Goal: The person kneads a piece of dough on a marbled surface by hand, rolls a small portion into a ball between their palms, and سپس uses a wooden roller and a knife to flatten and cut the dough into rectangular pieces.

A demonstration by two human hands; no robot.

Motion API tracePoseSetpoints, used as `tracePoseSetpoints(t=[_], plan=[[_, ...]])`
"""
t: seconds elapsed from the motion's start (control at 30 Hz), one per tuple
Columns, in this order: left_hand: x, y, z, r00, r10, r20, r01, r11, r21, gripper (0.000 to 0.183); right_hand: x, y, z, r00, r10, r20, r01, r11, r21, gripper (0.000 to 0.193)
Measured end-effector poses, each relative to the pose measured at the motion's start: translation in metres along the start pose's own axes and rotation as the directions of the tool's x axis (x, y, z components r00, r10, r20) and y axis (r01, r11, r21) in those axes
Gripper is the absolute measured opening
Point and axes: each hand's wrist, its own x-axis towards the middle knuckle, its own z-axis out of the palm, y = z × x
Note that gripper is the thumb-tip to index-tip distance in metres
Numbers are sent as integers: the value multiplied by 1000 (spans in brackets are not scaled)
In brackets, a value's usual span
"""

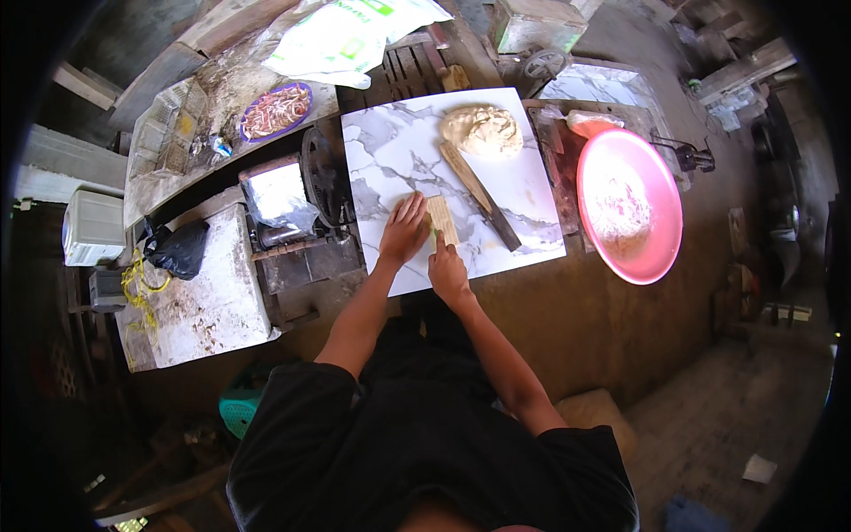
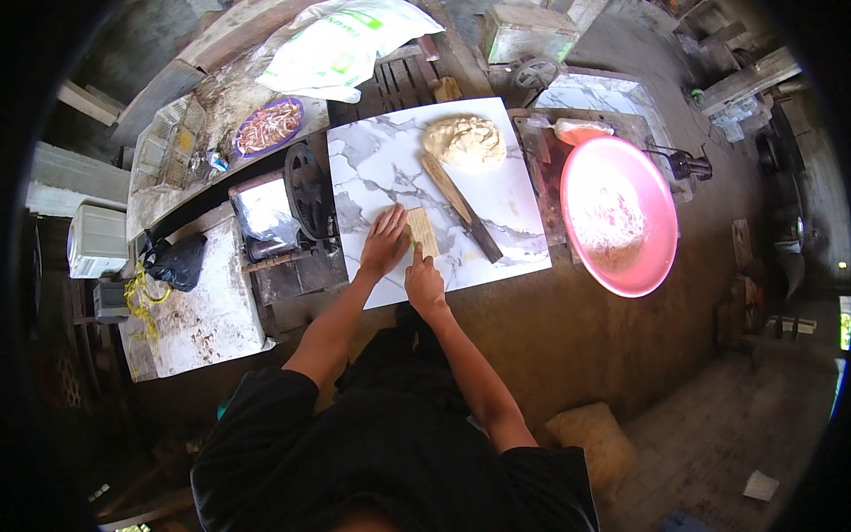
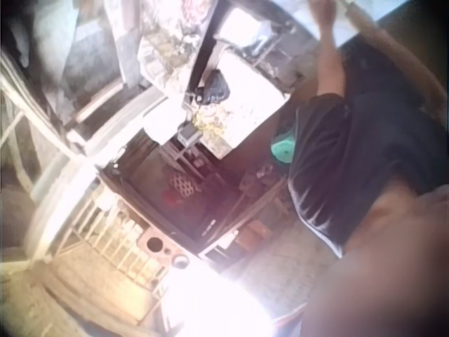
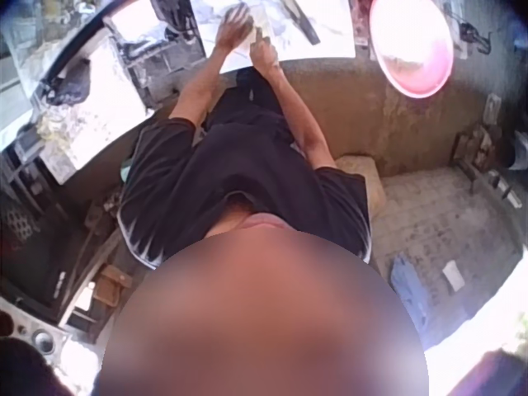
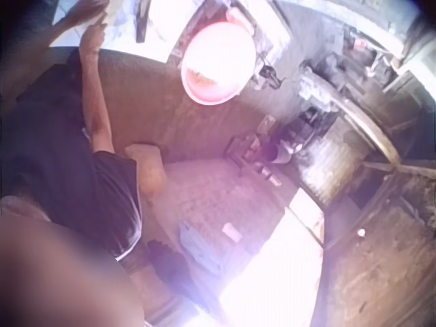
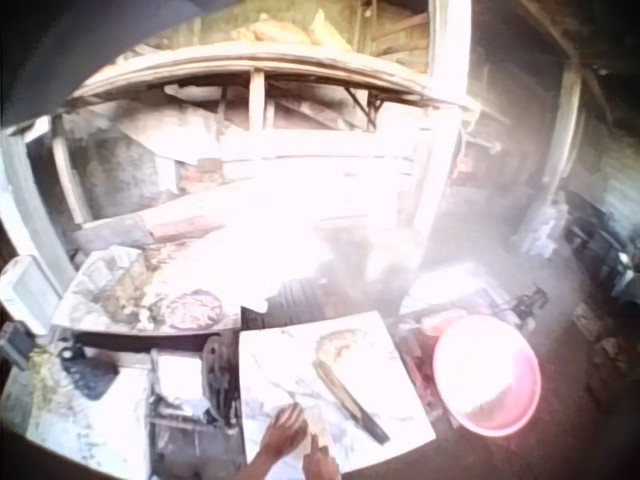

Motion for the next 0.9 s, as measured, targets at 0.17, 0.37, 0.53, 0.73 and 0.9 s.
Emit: tracePoseSetpoints(t=[0.17, 0.37, 0.53, 0.73, 0.9], plan=[[4, -4, 1, 998, -2, -55, 1, 1000, -24, 50, -6, 6, 2, 999, 2, 43, -1, 1000, -20, 50], [7, -7, -2, 990, 28, -135, -44, 992, -121, 50, -21, 7, 2, 999, 16, 42, -14, 1000, -27, 51], [10, -6, -6, 992, 19, -124, -31, 995, -92, 49, -35, 9, 0, 998, 34, 51, -32, 998, -46, 51], [11, -9, 0, 990, 16, -142, -32, 994, -108, 47, -49, 16, -1, 999, 40, -7, -40, 999, 13, 46], [10, -6, 1, 988, 5, -152, -23, 993, -116, 45, -54, 17, -11, 998, 49, 50, -49, 999, -15, 49]])
